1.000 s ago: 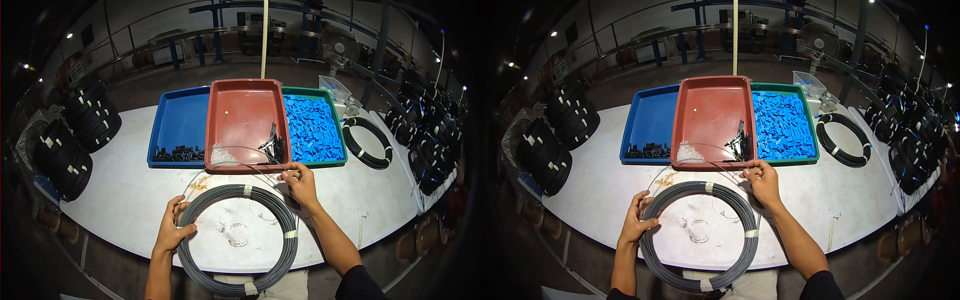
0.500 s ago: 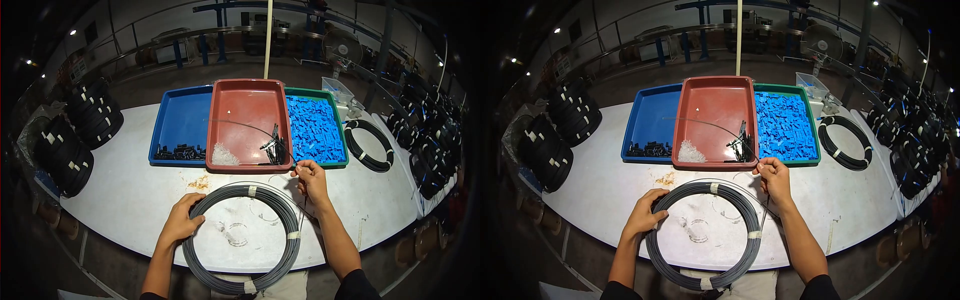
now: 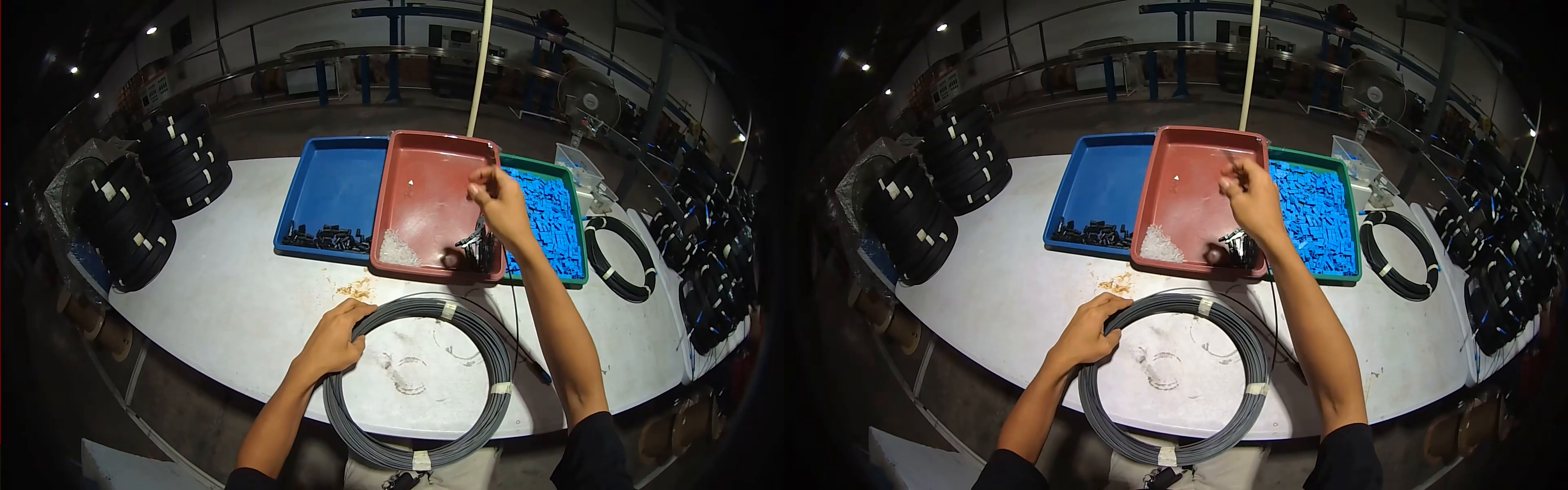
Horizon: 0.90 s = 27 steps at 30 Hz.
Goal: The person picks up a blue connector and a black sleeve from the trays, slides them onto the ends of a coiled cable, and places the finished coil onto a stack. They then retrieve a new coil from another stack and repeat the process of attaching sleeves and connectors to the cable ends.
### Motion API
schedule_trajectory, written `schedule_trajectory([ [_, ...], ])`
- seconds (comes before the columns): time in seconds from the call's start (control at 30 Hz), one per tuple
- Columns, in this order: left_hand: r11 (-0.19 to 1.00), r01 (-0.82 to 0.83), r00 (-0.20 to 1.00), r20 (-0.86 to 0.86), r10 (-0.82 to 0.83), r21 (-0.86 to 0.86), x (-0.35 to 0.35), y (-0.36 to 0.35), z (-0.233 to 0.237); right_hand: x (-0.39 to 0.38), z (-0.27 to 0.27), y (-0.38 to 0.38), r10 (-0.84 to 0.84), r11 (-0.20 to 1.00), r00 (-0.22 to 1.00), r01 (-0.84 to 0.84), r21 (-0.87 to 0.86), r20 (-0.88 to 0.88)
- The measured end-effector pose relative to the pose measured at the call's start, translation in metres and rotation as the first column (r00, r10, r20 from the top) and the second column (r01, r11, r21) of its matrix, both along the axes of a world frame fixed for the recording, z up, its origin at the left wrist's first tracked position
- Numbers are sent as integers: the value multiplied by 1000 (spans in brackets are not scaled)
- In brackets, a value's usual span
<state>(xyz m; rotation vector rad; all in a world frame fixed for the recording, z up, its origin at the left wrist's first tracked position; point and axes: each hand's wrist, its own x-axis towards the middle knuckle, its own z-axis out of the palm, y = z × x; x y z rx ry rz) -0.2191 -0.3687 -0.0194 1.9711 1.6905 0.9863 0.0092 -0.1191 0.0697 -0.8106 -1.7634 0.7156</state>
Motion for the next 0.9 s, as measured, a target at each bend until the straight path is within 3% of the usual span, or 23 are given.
schedule_trajectory([
  [0.1,999,47,998,-30,-47,-17,-2,7,-2,-34,18,2,28,995,989,-14,96,-148],
  [0.17,997,46,998,-38,-48,-62,-1,11,1,-52,28,-21,-22,993,999,26,115,-38],
  [0.27,992,95,991,-91,-102,-81,-4,19,1,-73,4,-39,153,969,986,-162,187,63],
  [0.37,981,188,978,-81,-191,-42,-10,30,-3,-81,-26,-56,319,935,923,-343,87,216],
  [0.43,963,266,964,-14,-267,-48,-11,35,-1,-84,-44,-65,350,933,903,-361,-4,250],
  [0.5,959,284,958,-25,-284,-26,-11,43,-8,-88,-64,-63,196,918,924,-291,270,330],
  [0.53,950,312,949,-47,-312,-10,-12,48,-10,-90,-67,-65,165,914,931,-269,305,325],
  [0.63,958,279,959,-36,-282,-64,-5,52,-11,-95,-80,-68,187,939,951,-247,240,247],
  [0.7,965,256,963,-79,-259,-51,-5,51,-12,-98,-85,-71,214,947,951,-258,190,224],
  [0.8,938,303,920,-205,-335,-171,-12,48,-1,-100,-93,-74,253,933,934,-305,192,252],
  [0.9,924,376,916,-120,-382,-68,-31,47,-7,-97,-93,-79,289,917,895,-360,170,339],
])
